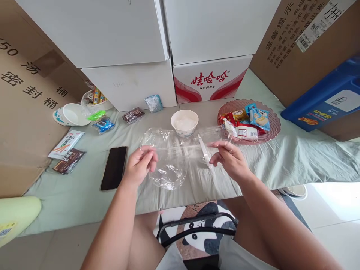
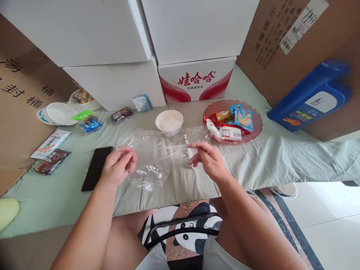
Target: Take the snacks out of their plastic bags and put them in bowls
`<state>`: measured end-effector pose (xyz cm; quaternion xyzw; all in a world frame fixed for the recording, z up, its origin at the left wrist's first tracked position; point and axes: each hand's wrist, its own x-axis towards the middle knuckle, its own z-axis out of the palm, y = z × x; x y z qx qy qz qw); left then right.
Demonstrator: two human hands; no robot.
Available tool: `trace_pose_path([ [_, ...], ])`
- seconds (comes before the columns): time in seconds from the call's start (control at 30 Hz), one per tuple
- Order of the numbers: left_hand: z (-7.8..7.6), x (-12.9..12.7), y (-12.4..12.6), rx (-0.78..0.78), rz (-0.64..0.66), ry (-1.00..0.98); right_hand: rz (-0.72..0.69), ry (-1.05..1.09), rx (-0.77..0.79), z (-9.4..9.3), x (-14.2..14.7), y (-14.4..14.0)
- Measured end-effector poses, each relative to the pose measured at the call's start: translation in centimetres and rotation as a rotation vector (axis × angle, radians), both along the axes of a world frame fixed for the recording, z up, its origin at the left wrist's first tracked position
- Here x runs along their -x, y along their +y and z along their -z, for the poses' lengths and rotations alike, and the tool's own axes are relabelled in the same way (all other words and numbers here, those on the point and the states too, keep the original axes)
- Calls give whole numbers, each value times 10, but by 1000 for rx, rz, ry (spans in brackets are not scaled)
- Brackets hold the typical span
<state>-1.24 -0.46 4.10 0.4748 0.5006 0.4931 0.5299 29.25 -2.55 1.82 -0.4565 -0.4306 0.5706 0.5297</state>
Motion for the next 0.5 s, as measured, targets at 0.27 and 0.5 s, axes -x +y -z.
trace_pose_path([
  [0.27, 9, 8, 14, 210, 22, 4, 111, 196, 32, -2, -8, 5],
  [0.5, 13, 1, 30, 182, -117, -120, 126, 125, 47, -3, -20, 9],
])
